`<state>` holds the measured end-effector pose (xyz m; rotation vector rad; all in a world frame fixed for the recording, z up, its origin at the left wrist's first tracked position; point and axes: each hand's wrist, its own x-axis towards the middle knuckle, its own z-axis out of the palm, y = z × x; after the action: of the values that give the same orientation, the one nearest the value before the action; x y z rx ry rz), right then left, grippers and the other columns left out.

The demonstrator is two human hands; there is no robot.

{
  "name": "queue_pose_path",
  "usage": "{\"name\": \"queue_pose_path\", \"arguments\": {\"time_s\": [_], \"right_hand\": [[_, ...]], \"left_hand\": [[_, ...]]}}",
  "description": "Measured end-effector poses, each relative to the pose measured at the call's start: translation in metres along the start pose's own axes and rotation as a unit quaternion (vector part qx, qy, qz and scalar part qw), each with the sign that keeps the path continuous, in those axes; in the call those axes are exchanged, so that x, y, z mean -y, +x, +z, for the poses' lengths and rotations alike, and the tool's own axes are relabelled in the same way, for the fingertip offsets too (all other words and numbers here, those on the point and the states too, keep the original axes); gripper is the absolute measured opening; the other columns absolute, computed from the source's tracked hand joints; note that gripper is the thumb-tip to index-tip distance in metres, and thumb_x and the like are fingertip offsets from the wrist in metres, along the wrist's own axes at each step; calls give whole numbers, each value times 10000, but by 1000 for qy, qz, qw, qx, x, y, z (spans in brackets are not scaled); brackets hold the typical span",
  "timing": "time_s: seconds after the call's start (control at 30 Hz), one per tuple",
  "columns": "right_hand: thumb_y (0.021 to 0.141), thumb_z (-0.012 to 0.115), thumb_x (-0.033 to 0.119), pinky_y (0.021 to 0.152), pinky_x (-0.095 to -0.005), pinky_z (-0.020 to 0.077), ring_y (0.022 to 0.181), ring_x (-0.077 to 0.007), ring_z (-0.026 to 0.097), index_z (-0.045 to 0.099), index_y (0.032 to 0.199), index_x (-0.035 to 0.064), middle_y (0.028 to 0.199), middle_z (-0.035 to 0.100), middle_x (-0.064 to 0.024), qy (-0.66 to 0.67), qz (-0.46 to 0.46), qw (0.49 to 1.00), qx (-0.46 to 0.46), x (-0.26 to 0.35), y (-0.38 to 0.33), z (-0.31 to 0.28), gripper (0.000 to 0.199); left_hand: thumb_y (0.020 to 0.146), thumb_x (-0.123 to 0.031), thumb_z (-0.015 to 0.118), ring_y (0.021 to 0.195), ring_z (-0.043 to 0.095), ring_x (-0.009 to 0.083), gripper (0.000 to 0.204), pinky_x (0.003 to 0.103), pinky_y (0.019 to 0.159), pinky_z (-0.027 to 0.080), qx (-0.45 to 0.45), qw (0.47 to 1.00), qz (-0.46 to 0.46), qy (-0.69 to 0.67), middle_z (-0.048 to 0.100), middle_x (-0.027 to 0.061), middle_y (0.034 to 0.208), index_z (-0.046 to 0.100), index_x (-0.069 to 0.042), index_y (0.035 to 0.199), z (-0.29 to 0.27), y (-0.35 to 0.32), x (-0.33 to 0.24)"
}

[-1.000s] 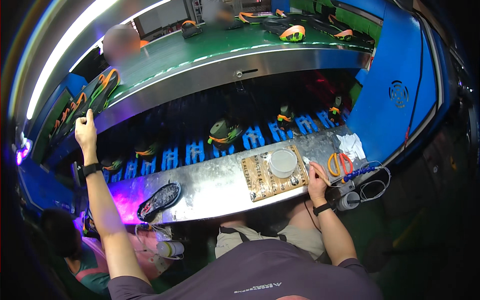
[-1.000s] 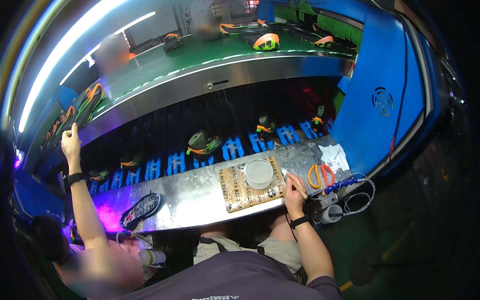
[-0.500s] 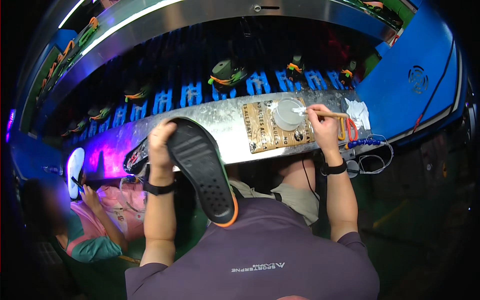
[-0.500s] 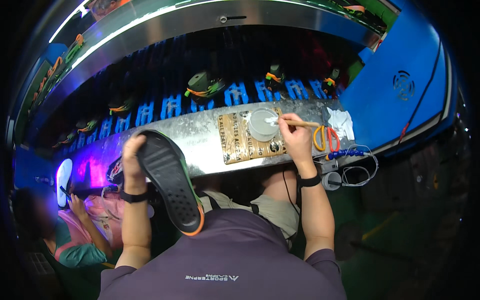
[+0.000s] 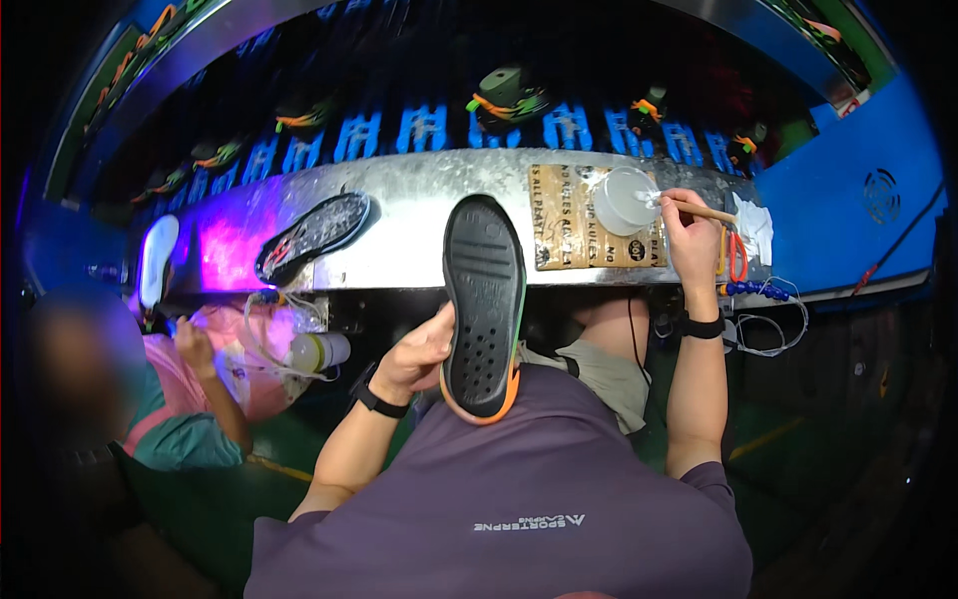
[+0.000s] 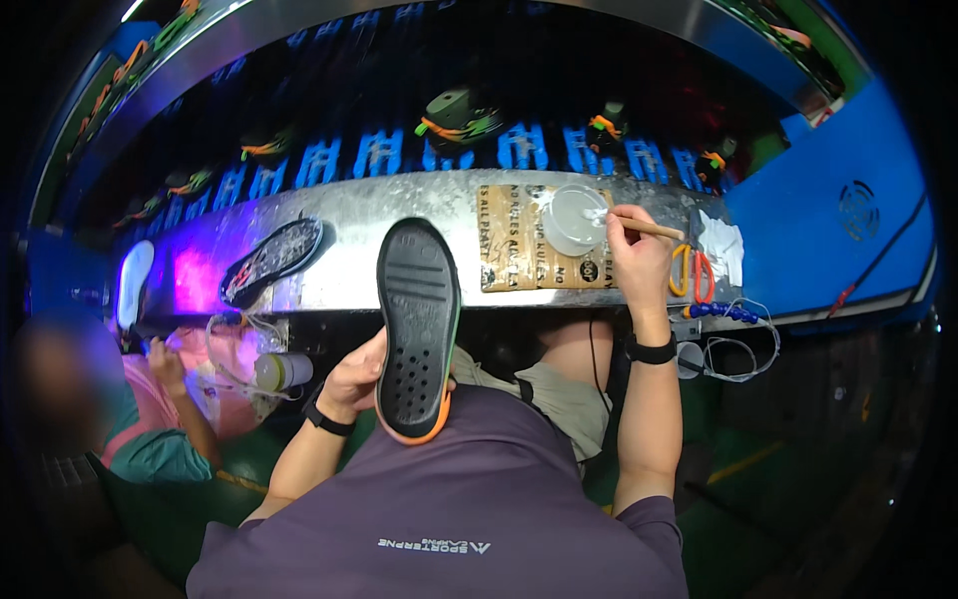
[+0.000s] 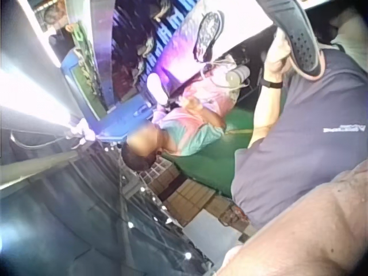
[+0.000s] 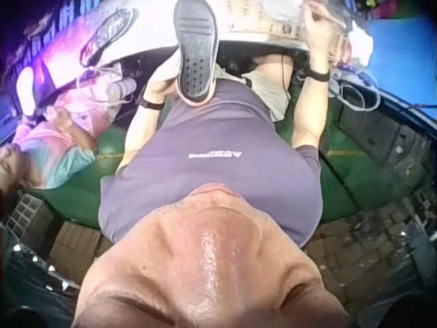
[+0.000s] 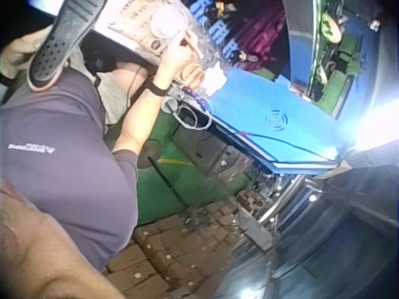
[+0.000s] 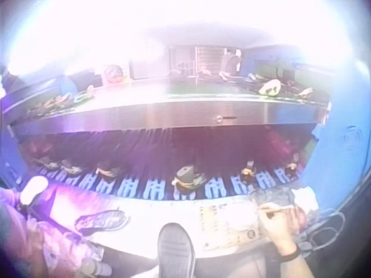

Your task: Apply glue to shoe outsoles using a brush and place them on a conveyor belt.

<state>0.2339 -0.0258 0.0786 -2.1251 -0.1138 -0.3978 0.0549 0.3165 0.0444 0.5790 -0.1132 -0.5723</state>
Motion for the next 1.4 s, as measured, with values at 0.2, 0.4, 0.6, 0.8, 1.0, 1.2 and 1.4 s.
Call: {"name": "queue_pose_path", "arguments": {"time_s": [0.2, 0.4, 0.6, 0.8, 1.0, 1.2, 1.4], "right_hand": [[936, 665, 73, 723, -236, 492, 805, -84, 628, 704, 1023, 3, 886, 712, -32, 85, -50, 995, 32, 29, -24, 10, 118], [896, 682, 42, 784, -287, 518, 858, -155, 669, 723, 1000, 4, 928, 729, -79, 176, -51, 969, 165, 69, -56, 32, 118], [866, 679, -5, 727, -284, 492, 786, -169, 642, 723, 986, -20, 878, 706, -101, 137, -133, 967, 168, 79, -57, 43, 128], [788, 701, -6, 677, -349, 515, 720, -259, 662, 708, 883, -2, 797, 698, -116, 101, -177, 965, 167, 85, -71, 40, 95], [787, 698, -1, 632, -335, 501, 659, -241, 636, 691, 836, 10, 756, 677, -107, 111, -174, 960, 187, 96, -84, 35, 51], [792, 690, 2, 627, -326, 492, 650, -224, 626, 699, 839, 12, 748, 679, -101, 136, -158, 952, 223, 97, -89, 32, 49], [916, 672, 80, 690, -277, 507, 753, -128, 636, 714, 996, 11, 879, 711, -63, 115, -67, 990, 54, 66, -63, 24, 114]], "left_hand": [[916, -202, 700, 1385, 472, 259, 921, 411, 1153, 383, -59, 995, 58, 48, 408, 165, 1532, 113, -21, 1602, -3, 12, -2], [911, -242, 693, 1394, 465, 259, 928, 394, 1159, 370, -64, 990, 53, 113, 393, 167, 1545, 115, 0, 1596, 15, 26, -10], [903, -262, 706, 1415, 435, 246, 943, 371, 1159, 359, -61, 987, 54, 137, 388, 156, 1550, 126, 6, 1597, 24, 28, -12], [952, -214, 678, 1390, 456, 245, 906, 393, 1150, 362, -54, 988, 80, 120, 405, 174, 1536, 86, -19, 1609, 17, 32, -13], [951, -220, 675, 1355, 505, 252, 901, 382, 1132, 384, -73, 986, 96, 112, 456, 172, 1505, 91, -45, 1615, 18, 34, -22], [944, -216, 677, 1346, 515, 252, 915, 377, 1127, 392, -78, 985, 102, 114, 461, 175, 1500, 80, -46, 1617, 11, 34, -25], [947, -194, 671, 1337, 523, 252, 910, 378, 1121, 403, -75, 983, 122, 117, 470, 185, 1489, 75, -48, 1618, 12, 34, -26]]}}
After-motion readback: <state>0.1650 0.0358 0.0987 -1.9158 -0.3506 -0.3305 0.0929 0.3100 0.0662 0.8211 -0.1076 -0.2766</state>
